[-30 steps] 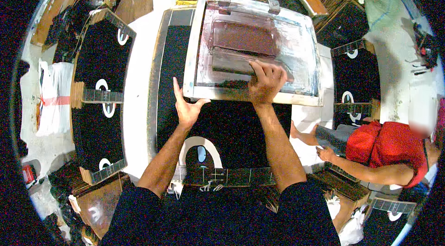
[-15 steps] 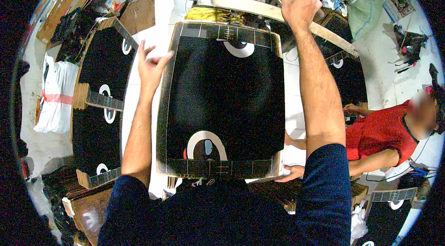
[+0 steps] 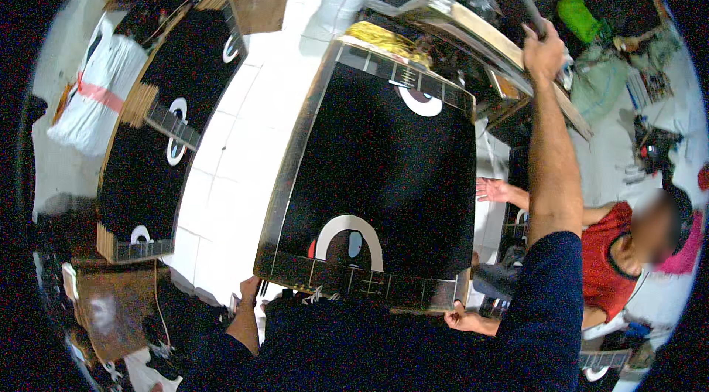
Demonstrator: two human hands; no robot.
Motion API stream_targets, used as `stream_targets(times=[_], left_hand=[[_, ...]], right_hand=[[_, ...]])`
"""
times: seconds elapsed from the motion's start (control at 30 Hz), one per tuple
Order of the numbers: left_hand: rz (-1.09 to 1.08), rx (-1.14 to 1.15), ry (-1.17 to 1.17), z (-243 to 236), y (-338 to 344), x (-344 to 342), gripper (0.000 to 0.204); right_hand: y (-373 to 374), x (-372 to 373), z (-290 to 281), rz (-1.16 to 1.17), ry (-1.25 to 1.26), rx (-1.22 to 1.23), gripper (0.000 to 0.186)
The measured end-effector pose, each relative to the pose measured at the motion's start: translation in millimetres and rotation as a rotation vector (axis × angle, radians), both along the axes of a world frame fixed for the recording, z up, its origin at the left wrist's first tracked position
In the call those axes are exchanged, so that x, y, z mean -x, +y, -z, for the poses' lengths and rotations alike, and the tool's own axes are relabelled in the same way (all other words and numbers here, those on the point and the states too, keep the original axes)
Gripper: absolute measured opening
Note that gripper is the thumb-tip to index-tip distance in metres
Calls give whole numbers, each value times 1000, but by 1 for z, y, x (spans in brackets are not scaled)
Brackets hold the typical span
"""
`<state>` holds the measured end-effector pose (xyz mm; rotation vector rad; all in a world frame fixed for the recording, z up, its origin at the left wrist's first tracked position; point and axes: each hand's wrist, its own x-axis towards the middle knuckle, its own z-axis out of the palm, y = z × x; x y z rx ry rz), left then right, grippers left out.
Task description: The person repeatedly aligns a screen printing frame over a black t-shirt and uses a squeegee to pull ink across the mesh. They lift the frame to check the print, reposition the shirt, and repeat the process multiple times. The person also cleans the screen with a sponge at the end.
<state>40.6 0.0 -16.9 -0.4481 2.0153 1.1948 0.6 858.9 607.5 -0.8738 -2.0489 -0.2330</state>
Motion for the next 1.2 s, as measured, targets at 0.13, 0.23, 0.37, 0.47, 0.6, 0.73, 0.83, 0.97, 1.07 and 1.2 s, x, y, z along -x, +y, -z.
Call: stream_targets(times=[0.13, 0.23, 0.37, 0.47, 0.6, 0.73, 0.83, 0.97, 1.07, 1.2], left_hand=[[95, 11, 171, -17, 8, -9, 39], [82, 103, 259, -33, 18, -3, 38], [55, 268, 508, -46, 29, -2, 36], [41, 253, 536, -44, 26, -4, 32], [35, 317, 291, -34, 16, -1, 25], [115, 399, 218, -54, 20, 18, 25], [206, 356, 625, -106, 37, 49, 20], [113, 41, 1126, -184, 109, 121, 12], [26, -225, 1162, -234, 187, 181, 9], [135, -87, 1413, -312, 266, 222, 18]], right_hand=[[-8, 6, -5, 129, -29, 50, 43], [-9, 4, -4, 67, -40, 116, 48], [4, 1, -3, 3, -37, 69, 48], [18, -2, -1, 93, -68, 84, 46], [26, -4, 5, 19, -24, 105, 49], [28, -5, 6, 56, -71, 78, 49], [27, -3, 3, 121, -59, 41, 51], [20, 2, 0, 100, -56, 82, 50], [9, 4, -1, 80, -42, 95, 46], [3, 4, -2, 15, -9, 62, 42]])
